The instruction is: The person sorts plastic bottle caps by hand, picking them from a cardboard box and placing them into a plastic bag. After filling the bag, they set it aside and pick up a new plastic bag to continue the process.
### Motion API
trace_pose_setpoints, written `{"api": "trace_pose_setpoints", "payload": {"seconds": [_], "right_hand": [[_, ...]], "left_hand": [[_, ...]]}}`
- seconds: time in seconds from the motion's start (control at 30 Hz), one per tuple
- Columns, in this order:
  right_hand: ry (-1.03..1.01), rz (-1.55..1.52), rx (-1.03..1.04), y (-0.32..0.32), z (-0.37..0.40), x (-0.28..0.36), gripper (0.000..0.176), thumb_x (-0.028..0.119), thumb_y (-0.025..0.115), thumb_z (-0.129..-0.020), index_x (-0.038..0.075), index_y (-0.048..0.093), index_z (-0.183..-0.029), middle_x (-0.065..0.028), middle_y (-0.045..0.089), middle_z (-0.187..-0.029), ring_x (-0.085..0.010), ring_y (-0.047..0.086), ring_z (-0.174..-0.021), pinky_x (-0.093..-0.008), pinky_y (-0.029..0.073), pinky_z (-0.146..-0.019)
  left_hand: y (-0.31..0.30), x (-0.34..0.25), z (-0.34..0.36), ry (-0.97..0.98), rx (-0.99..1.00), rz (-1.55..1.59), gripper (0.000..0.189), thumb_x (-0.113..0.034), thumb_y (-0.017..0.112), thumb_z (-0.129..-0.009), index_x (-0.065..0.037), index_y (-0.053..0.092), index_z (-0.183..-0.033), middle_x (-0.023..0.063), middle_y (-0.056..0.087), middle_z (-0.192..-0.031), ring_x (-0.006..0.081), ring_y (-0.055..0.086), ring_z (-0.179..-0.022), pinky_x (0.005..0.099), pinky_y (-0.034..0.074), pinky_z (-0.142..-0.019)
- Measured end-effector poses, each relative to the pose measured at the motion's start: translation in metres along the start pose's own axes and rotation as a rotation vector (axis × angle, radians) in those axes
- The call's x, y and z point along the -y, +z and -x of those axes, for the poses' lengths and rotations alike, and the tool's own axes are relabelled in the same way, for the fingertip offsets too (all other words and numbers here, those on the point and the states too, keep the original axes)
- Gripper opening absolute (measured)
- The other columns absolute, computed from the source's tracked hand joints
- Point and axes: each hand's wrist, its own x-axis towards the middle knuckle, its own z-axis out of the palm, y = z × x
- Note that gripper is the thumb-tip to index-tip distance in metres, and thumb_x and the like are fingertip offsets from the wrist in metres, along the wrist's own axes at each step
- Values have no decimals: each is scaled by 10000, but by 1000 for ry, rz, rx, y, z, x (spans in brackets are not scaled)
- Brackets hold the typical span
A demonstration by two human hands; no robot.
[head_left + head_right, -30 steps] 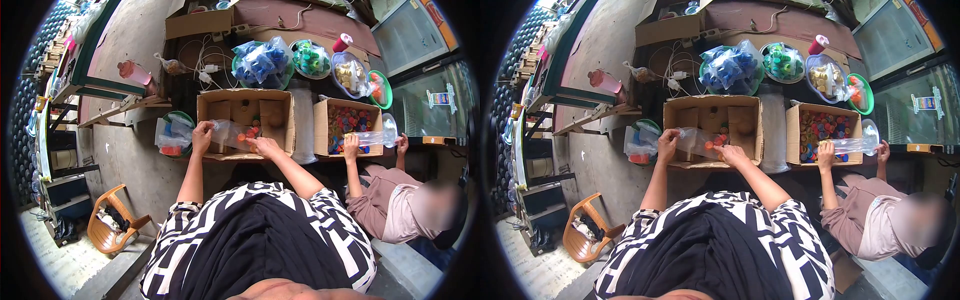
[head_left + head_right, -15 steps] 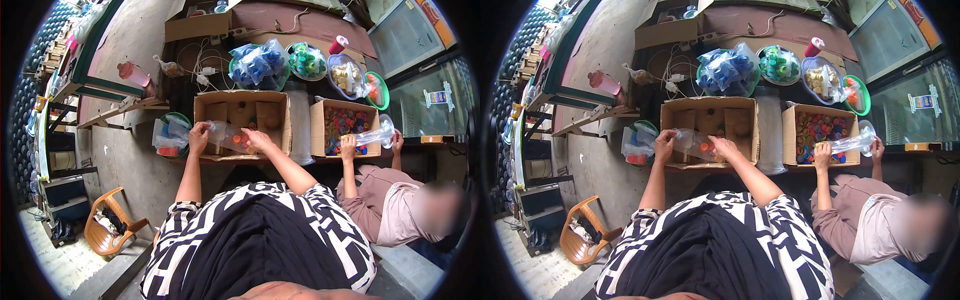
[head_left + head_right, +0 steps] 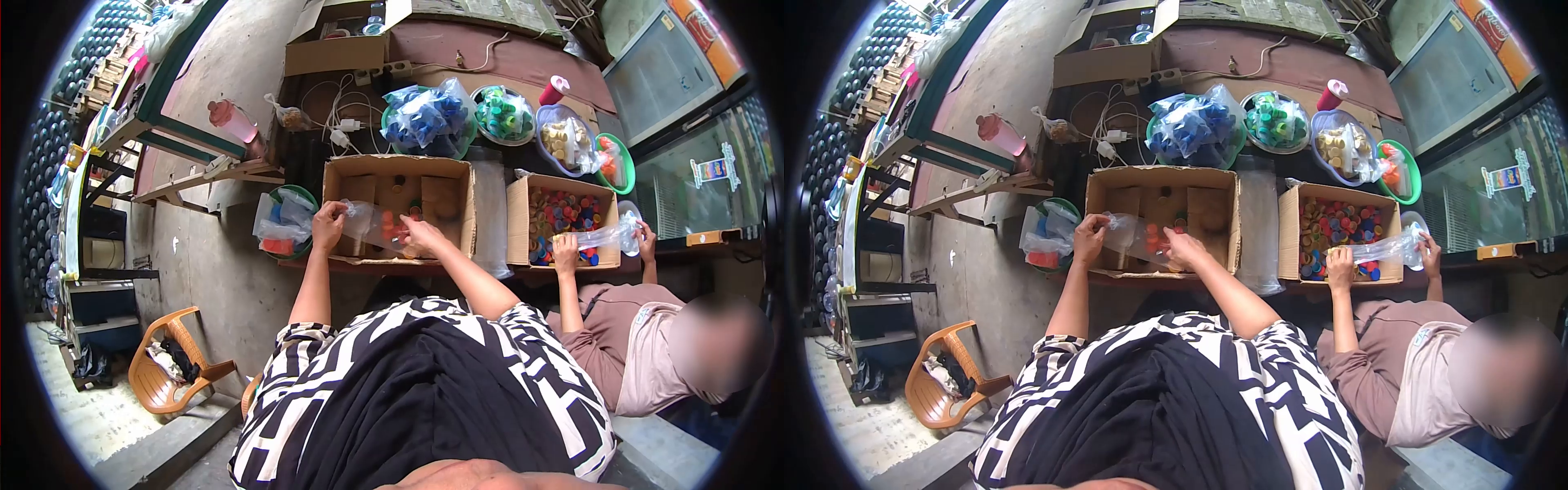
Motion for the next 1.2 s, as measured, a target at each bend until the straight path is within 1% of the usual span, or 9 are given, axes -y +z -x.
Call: {"api": "trace_pose_setpoints", "payload": {"seconds": [0.13, 0.3, 0.43, 0.5, 0.63, 0.83, 0.93, 1.0, 1.2], "right_hand": [[-47, -11, -55, -4, 6, -28, 645, 177, 606, -762, 140, 421, -1379, -209, 618, -1151, -365, 599, -1064, -459, 485, -897], [76, 13, -23, 1, 25, -33, 643, 175, 574, -783, 174, 397, -1402, -212, 612, -1166, -367, 592, -1079, -457, 467, -928], [99, 38, 0, -3, 39, -36, 641, 176, 554, -798, 181, 379, -1415, -210, 608, -1176, -368, 590, -1084, -453, 464, -931], [51, 23, -37, -4, 39, -37, 686, 183, 572, -777, 175, 353, -1427, -249, 625, -1097, -392, 603, -1029, -474, 478, -883], [22, 35, -71, -4, 36, -33, 683, 174, 572, -773, 182, 359, -1422, -241, 636, -1069, -393, 609, -1006, -474, 480, -876], [-114, 101, -133, 8, 14, -27, 643, 138, 566, -776, 187, 396, -1394, -192, 648, -1072, -367, 615, -1007, -465, 485, -867], [-176, 131, -128, 12, 7, -28, 609, 145, 572, -777, 223, 434, -1365, -161, 650, -1090, -345, 611, -1043, -448, 490, -888], [28, 172, 8, 7, 10, -29, 616, 142, 580, -769, 238, 440, -1361, -160, 647, -1105, -346, 609, -1050, -448, 492, -888], [-55, -44, -133, -6, 12, -38, 603, 153, 620, -744, 180, 495, -1333, -178, 643, -1116, -327, 606, -1060, -448, 486, -898]], "left_hand": [[2, 2, -1, 13, -4, -16, 103, -28, 612, -794, -39, 667, -880, 80, 657, -876, 201, 669, -768, 298, 513, -695], [1, -1, -1, 25, -5, -32, 102, -30, 612, -791, -38, 671, -875, 80, 658, -874, 202, 669, -760, 297, 514, -691], [2, 4, -1, 33, -11, -45, 105, -49, 618, -788, -47, 675, -877, 83, 658, -876, 212, 665, -761, 304, 514, -692], [3, 5, -2, 38, -18, -63, 105, -56, 621, -786, -49, 675, -875, 85, 657, -876, 216, 664, -764, 306, 514, -694], [3, 6, -1, 49, -22, -81, 104, -64, 626, -774, -51, 672, -866, 87, 656, -876, 220, 655, -752, 313, 511, -685], [4, 9, -1, 62, -24, -33, 111, -60, 615, -767, -52, 672, -862, 88, 650, -859, 213, 643, -720, 314, 505, -669], [5, 9, -2, 44, -19, -44, 113, -60, 611, -767, -53, 672, -863, 86, 648, -853, 207, 643, -718, 310, 505, -668], [4, 9, -2, 40, -17, -68, 114, -60, 610, -768, -53, 673, -864, 84, 648, -851, 204, 643, -718, 307, 504, -667], [5, 9, -1, 57, -20, -8, 113, -57, 609, -768, -53, 668, -864, 78, 647, -848, 207, 647, -731, 308, 507, -674]]}}
